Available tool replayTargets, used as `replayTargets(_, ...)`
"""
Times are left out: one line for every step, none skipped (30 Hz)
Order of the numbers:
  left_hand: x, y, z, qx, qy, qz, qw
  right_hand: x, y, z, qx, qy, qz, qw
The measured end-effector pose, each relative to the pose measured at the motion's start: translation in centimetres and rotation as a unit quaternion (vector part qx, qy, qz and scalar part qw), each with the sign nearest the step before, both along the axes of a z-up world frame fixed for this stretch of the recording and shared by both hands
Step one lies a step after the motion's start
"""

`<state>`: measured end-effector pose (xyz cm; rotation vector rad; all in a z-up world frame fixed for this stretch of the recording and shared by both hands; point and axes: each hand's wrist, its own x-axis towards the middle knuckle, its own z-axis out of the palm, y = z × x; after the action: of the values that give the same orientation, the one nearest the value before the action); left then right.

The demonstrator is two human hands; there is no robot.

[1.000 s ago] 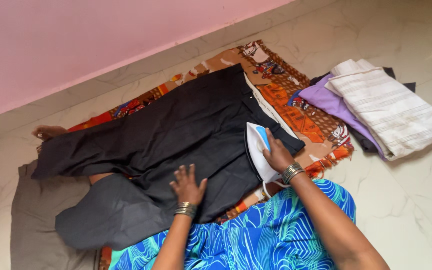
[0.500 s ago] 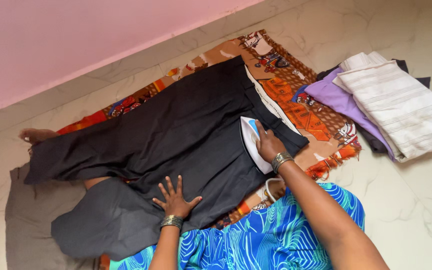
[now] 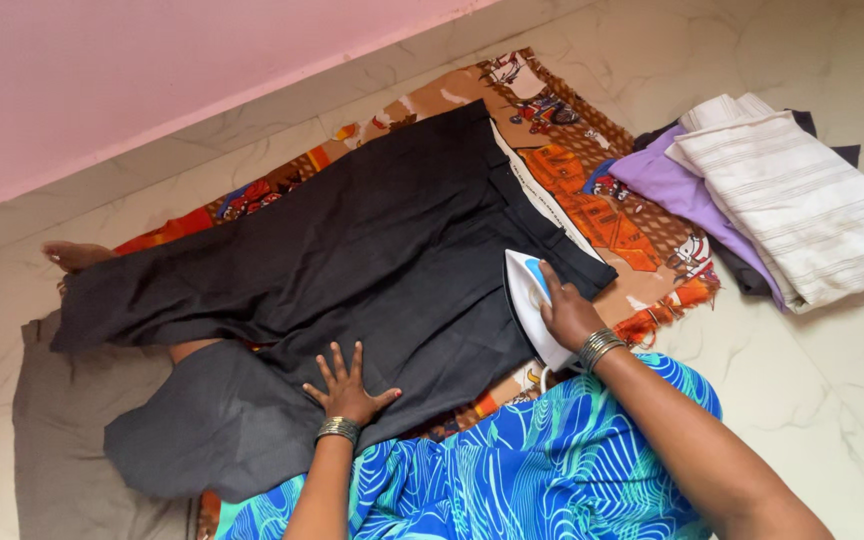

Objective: The person irons a white striped shirt and a pair of dark trousers on a patterned mat on the floor. They use a handheld electric iron to smooth the fabric, folding the garments as they work.

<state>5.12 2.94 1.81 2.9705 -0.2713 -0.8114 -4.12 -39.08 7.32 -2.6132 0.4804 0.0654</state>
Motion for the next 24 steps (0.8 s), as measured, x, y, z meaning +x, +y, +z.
replayTargets(0.1,0.0,-0.1,-0.003,-0.003,-0.001,1.000,0.1,0.0,0.5,-0.001,-0.020,-0.005,1.000)
replayTargets(0.2,0.0,-0.2,-0.006,-0.005,-0.003,1.000,0.3,0.0,0.9,-0.001,-0.040,-0.011,0.999)
replayTargets(0.3,0.1,-0.2,-0.002,0.000,-0.002,1.000,0.9,-0.1,1.4,-0.001,-0.062,-0.015,0.998)
replayTargets(0.2,0.2,-0.1,0.001,0.005,-0.002,1.000,1.7,-0.3,1.7,-0.006,-0.074,-0.018,0.997)
replayTargets(0.1,0.1,-0.2,0.005,0.011,-0.001,1.000,2.7,-0.4,1.7,-0.012,-0.084,-0.020,0.996)
replayTargets(0.4,-0.1,-0.3,0.003,0.013,-0.002,1.000,3.9,-0.8,1.7,-0.017,-0.094,-0.022,0.995)
replayTargets(0.4,0.0,-0.4,0.002,0.016,-0.004,1.000,5.3,-1.0,1.4,-0.021,-0.075,-0.015,0.997)
replayTargets(0.4,0.1,-0.5,0.001,0.020,-0.005,1.000,7.2,-1.0,1.0,-0.024,-0.056,-0.008,0.998)
replayTargets(0.5,0.0,-0.6,0.007,0.018,-0.006,1.000,8.7,-1.2,0.7,-0.030,-0.040,-0.001,0.999)
replayTargets(0.3,0.0,-0.6,0.013,0.016,-0.007,1.000,9.3,-1.2,0.4,-0.034,-0.024,-0.004,0.999)
replayTargets(0.3,0.0,-0.6,0.020,0.016,-0.009,1.000,9.9,-1.0,0.1,-0.038,-0.007,-0.008,0.999)
replayTargets(0.7,-0.1,-0.6,0.023,0.019,-0.009,1.000,10.3,-0.9,-0.1,-0.042,0.010,-0.012,0.999)
replayTargets(0.7,-0.1,-0.7,0.025,0.024,-0.008,0.999,10.5,-1.2,-0.3,-0.044,0.006,-0.013,0.999)
replayTargets(0.7,0.0,-0.8,0.027,0.028,-0.006,0.999,10.9,-1.6,-0.4,-0.046,0.001,-0.014,0.999)
replayTargets(0.6,0.0,-0.8,0.027,0.024,-0.007,0.999,11.2,-1.9,-0.5,-0.047,-0.002,-0.016,0.999)
replayTargets(0.5,0.0,-0.7,0.026,0.020,-0.007,0.999,11.3,-2.0,-0.6,-0.054,-0.003,-0.015,0.998)
replayTargets(0.4,0.0,-0.6,0.024,0.015,-0.007,1.000,11.4,-2.1,-0.7,-0.062,-0.005,-0.014,0.998)
replayTargets(0.5,-0.1,-0.6,0.024,0.019,-0.007,0.999,11.5,-2.2,-0.8,-0.070,-0.007,-0.013,0.997)
replayTargets(0.7,0.0,-0.5,0.026,0.025,-0.007,0.999,11.3,-2.4,-1.0,-0.070,-0.008,-0.006,0.998)
replayTargets(0.8,0.0,-0.3,0.028,0.031,-0.007,0.999,11.0,-2.9,-1.0,-0.069,-0.009,0.001,0.998)
replayTargets(0.8,0.1,-0.1,0.022,0.031,-0.006,0.999,10.4,-3.1,-1.1,-0.068,-0.010,0.009,0.998)
replayTargets(0.8,0.2,0.1,0.015,0.032,-0.004,0.999,9.5,-3.3,-1.1,-0.064,-0.006,0.010,0.998)
replayTargets(0.8,0.2,0.3,0.007,0.031,-0.003,0.999,8.6,-3.7,-1.0,-0.063,-0.002,0.011,0.998)
replayTargets(0.6,0.1,0.6,0.008,0.036,0.000,0.999,7.6,-3.9,-0.8,-0.061,0.001,0.012,0.998)
